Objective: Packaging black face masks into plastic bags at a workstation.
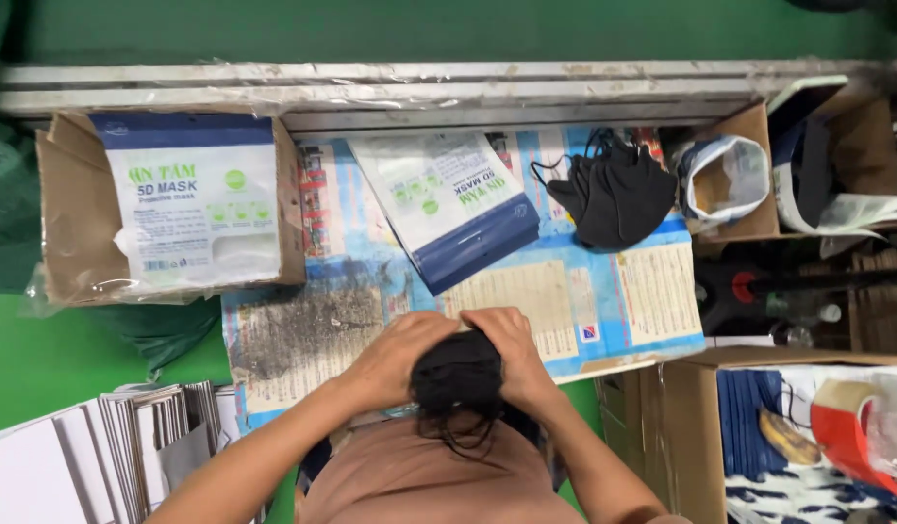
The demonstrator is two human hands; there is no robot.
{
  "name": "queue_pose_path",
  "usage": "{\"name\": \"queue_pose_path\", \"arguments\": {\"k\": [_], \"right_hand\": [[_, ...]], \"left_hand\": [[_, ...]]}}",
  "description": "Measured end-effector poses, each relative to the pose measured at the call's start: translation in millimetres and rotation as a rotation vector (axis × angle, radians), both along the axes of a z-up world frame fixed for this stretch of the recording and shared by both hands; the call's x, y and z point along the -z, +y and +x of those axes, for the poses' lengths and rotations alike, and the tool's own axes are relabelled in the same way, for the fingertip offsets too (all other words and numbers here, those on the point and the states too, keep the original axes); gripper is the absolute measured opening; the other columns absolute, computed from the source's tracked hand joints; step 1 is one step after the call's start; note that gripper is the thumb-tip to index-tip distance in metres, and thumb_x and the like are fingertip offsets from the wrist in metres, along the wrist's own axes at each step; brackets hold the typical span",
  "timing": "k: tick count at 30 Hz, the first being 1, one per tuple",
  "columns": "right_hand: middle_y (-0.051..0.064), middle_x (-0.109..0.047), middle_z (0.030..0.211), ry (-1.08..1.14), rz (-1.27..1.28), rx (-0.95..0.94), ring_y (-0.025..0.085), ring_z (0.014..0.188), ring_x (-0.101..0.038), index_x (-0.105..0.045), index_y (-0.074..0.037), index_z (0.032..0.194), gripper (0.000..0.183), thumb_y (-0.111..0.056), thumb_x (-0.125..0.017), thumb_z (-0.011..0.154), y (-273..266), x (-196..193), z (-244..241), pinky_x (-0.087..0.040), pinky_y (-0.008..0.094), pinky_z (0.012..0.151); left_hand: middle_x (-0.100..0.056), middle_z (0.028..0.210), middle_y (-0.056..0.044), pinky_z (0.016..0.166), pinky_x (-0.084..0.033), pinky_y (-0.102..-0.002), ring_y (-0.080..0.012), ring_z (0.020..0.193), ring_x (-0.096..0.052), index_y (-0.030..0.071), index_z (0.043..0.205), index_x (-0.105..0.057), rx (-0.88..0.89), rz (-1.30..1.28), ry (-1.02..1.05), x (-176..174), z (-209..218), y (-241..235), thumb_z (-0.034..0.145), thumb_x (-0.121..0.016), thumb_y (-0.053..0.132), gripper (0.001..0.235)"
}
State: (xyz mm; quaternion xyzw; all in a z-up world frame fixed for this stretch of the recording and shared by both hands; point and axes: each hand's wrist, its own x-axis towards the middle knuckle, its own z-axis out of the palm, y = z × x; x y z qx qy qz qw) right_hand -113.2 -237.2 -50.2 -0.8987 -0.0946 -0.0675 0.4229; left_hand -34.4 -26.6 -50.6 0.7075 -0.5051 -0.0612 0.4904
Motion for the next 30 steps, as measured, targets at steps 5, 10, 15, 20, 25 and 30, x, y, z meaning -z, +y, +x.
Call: {"name": "queue_pose_path", "arguments": {"k": [5,10,15,20,25,30], "right_hand": [[0.014,-0.070,0.108,0.145,-0.021,-0.053,0.034,0.100,-0.062,-0.059,-0.005,0.139,0.063,-0.019,-0.077,0.080,-11.3,8.7,0.1,-0.047,0.042,0.092],[0.017,-0.070,0.120,0.316,0.170,-0.096,0.026,0.111,-0.069,-0.053,-0.004,0.145,0.070,-0.010,-0.076,0.079,-26.7,10.8,0.3,-0.052,0.035,0.099],[0.018,-0.070,0.115,0.258,1.058,0.453,0.026,0.106,-0.069,-0.055,0.009,0.124,0.047,-0.013,-0.076,0.089,-81.7,83.3,16.3,-0.055,0.038,0.097],[0.023,-0.070,0.108,0.271,1.833,0.497,0.032,0.100,-0.071,-0.059,0.013,0.125,0.033,-0.012,-0.064,0.104,-61.8,64.1,44.2,-0.058,0.040,0.095],[0.019,-0.071,0.106,0.174,1.384,0.620,0.030,0.096,-0.073,-0.061,0.008,0.125,0.032,-0.008,-0.065,0.097,-41.3,54.4,44.4,-0.062,0.043,0.087],[0.018,-0.072,0.108,0.174,1.320,0.598,0.029,0.094,-0.074,-0.063,0.009,0.122,0.032,-0.006,-0.068,0.095,-39.5,52.6,41.3,-0.064,0.043,0.083]], "left_hand": [[-0.066,0.131,-0.011,0.097,-0.050,-0.046,-0.0357,0.116,-0.063,0.005,0.127,-0.063,0.018,0.090,-0.090,3.4,-2.3,4.6,0.080,-0.069,0.007,0.048],[-0.064,0.126,-0.013,0.097,-0.052,-0.045,-0.0333,0.114,-0.064,0.003,0.128,-0.065,0.038,0.136,-0.266,-3.1,15.5,-3.3,0.082,-0.067,0.004,0.045],[-0.064,0.115,-0.013,0.089,-0.052,-0.041,-0.0315,0.107,-0.063,-0.002,0.117,-0.067,-0.354,0.002,-0.404,-16.0,71.8,-41.5,0.092,-0.073,0.004,0.026],[-0.062,0.091,-0.013,0.074,-0.051,-0.041,-0.0326,0.089,-0.060,-0.001,0.098,-0.070,-0.366,0.241,-0.380,19.2,97.1,-75.5,0.078,-0.074,0.010,0.023],[-0.062,0.092,-0.011,0.076,-0.053,-0.042,-0.0309,0.091,-0.062,0.002,0.083,-0.071,-0.370,0.312,-0.280,23.8,100.1,-82.3,0.083,-0.070,0.010,0.008],[-0.063,0.096,-0.014,0.074,-0.054,-0.045,-0.0340,0.090,-0.064,-0.001,0.096,-0.072,-0.366,0.301,-0.208,17.8,101.4,-81.8,0.087,-0.066,0.004,0.012]]}}
